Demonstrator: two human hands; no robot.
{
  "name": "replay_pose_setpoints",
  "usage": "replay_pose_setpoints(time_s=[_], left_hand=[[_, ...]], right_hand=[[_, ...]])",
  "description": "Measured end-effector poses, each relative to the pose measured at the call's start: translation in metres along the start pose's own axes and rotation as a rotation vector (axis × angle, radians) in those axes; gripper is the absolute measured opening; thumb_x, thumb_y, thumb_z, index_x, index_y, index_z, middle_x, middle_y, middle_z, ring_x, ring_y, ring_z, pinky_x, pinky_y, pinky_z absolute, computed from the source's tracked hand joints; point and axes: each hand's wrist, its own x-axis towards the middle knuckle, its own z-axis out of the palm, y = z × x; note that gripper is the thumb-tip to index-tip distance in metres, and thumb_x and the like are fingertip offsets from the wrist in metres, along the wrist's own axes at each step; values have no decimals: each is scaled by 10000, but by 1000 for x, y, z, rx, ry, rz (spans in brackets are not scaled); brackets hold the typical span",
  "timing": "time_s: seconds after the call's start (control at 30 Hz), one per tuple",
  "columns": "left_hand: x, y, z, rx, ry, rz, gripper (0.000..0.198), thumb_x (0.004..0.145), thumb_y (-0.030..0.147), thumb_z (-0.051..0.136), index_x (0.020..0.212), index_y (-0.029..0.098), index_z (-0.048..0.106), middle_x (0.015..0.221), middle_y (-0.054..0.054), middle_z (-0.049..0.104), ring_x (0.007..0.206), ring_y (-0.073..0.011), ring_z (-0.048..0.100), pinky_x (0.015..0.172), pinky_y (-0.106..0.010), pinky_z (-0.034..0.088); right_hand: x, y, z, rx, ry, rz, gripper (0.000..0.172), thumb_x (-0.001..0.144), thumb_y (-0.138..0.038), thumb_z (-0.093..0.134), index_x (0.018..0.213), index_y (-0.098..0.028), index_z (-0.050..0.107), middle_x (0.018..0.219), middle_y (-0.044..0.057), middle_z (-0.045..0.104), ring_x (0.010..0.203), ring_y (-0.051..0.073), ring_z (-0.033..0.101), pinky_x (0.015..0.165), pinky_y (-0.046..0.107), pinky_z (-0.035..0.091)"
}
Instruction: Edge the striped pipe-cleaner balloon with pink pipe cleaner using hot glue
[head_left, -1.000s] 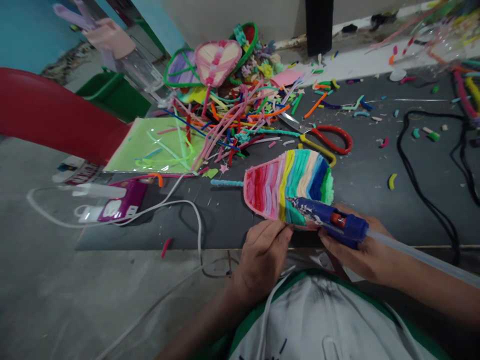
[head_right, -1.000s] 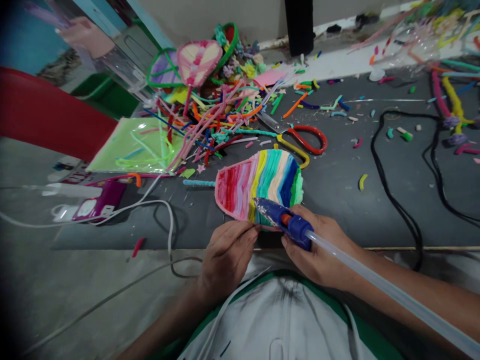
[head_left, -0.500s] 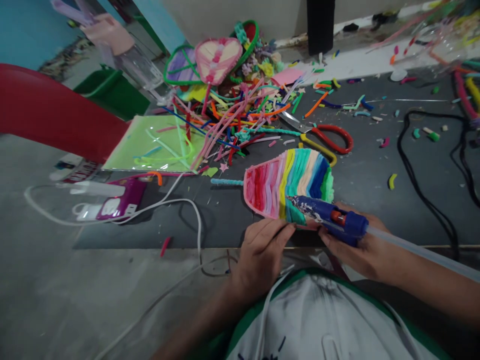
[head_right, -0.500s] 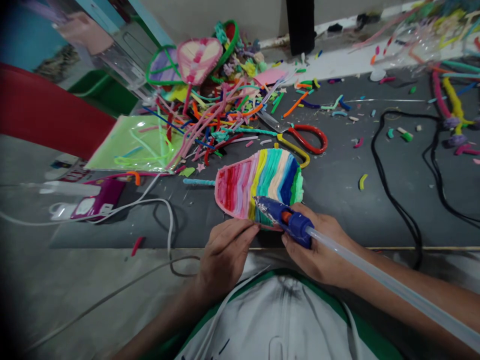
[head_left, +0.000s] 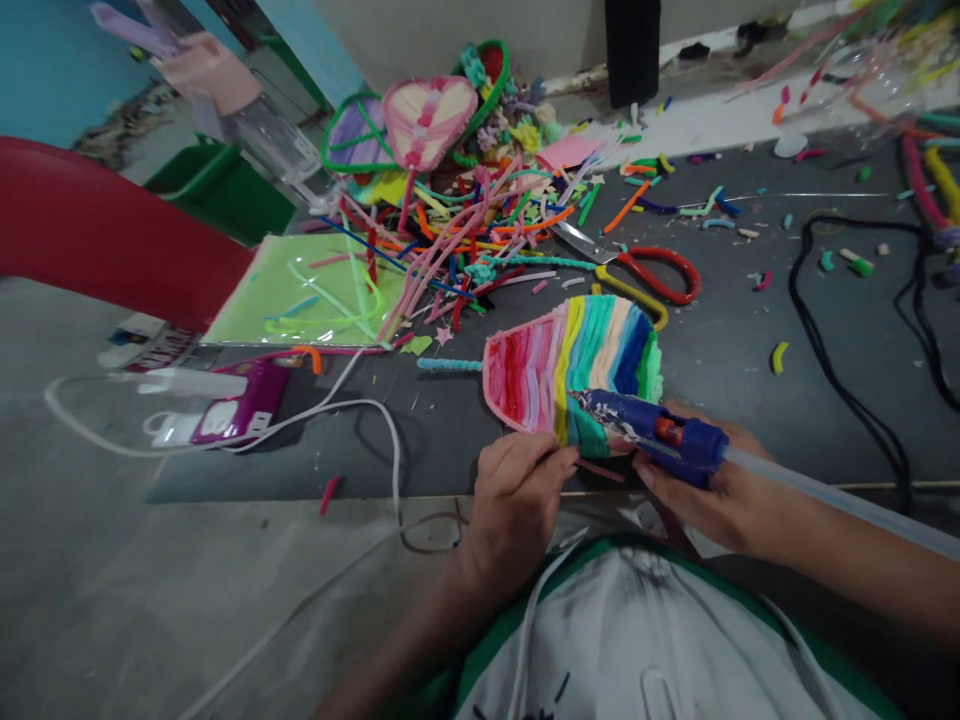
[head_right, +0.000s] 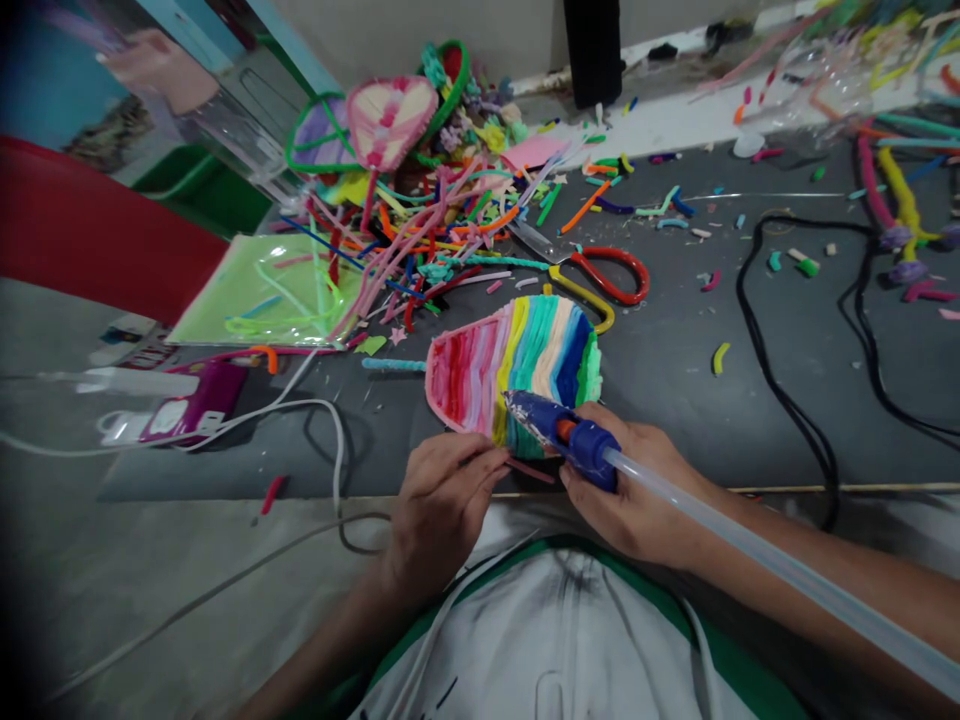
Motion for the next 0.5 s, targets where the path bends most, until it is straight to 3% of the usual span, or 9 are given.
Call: replay_pose_setpoints(time_s=[0.27, 0.5], left_hand=[[2, 1, 5, 9, 23, 8, 102, 811, 154, 618, 882, 187, 684, 889, -37, 686, 870, -182, 603, 823, -339, 434], [5, 2, 2, 35, -20, 10, 86, 818, 191, 620, 874, 188, 686, 897, -41, 685, 870, -184, 602, 817, -335, 426]], right_hand=[[0, 2, 1, 19, 4, 31, 239, 804, -284, 526, 1026, -210, 577, 859, 51, 662, 833, 222, 647, 784, 352, 520], [0, 2, 1, 24, -15, 54, 311, 824, -314, 511, 1108, -193, 547, 927, 55, 665, 828, 215, 643, 783, 358, 511]])
